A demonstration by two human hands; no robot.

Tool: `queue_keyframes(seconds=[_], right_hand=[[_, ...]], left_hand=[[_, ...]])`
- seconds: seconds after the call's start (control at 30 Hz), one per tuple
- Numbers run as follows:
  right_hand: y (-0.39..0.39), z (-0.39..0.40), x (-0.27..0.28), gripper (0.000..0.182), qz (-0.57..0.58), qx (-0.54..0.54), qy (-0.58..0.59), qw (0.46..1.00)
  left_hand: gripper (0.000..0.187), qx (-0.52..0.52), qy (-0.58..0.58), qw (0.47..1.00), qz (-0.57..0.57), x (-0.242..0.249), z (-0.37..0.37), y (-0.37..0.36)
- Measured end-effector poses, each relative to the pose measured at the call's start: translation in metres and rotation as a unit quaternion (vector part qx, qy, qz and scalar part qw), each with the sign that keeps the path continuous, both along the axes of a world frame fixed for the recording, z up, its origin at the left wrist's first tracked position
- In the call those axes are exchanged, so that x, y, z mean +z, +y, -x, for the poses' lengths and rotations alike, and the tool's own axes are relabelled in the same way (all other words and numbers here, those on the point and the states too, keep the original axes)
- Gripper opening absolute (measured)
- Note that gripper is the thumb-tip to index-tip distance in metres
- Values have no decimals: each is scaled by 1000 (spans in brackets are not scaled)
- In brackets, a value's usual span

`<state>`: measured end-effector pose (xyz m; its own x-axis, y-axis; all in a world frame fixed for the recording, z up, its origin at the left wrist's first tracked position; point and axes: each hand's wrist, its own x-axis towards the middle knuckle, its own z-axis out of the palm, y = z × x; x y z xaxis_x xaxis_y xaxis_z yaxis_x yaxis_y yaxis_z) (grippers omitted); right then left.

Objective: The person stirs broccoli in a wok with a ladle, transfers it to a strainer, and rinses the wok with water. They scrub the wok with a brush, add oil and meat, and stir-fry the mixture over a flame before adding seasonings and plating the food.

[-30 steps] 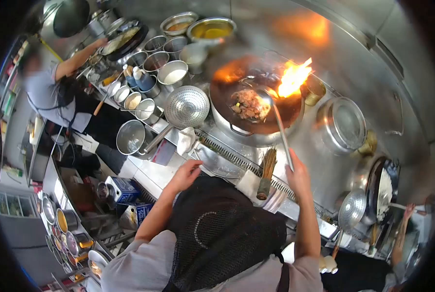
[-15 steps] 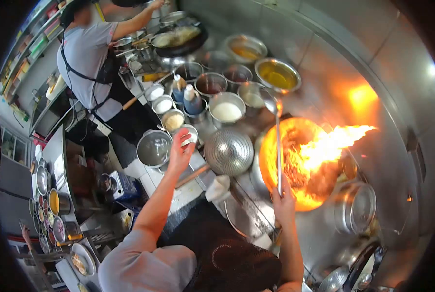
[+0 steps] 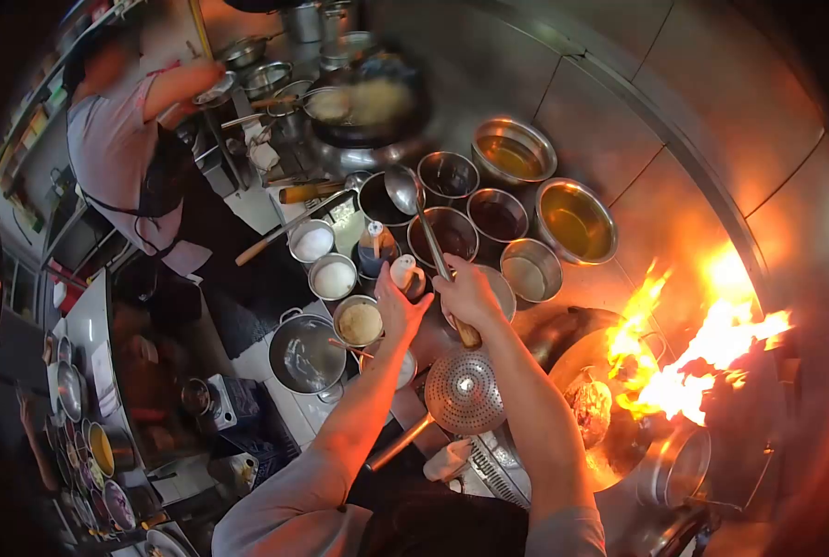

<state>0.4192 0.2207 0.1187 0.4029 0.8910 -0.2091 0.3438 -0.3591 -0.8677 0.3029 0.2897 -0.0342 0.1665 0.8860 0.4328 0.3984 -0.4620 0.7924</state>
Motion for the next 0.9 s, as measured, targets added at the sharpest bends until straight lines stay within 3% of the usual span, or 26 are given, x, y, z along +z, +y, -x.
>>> queue_keyframes(seconds=[0.17,0.33,0.5,0.57,0.83,0.9], right_hand=[[27,-1,-13,61,30,10,48,998],[9,1,7,67,-2,-16,148,989],[-5,-1,21,65,-23,-29,174,984],[-8,-1,22,65,-32,-26,164,986],[-18,4,26,65,-43,-31,154,987],[-19,3,21,64,-44,-29,149,987]], left_hand=[[108,37,15,997,72,-5,-4,3],[87,45,-19,996,79,1,-6,10],[90,31,-15,999,35,21,2,4],[89,11,-79,996,41,43,9,-6],[95,-56,-131,990,12,95,51,-34],[95,-58,-99,993,7,106,66,-42]])
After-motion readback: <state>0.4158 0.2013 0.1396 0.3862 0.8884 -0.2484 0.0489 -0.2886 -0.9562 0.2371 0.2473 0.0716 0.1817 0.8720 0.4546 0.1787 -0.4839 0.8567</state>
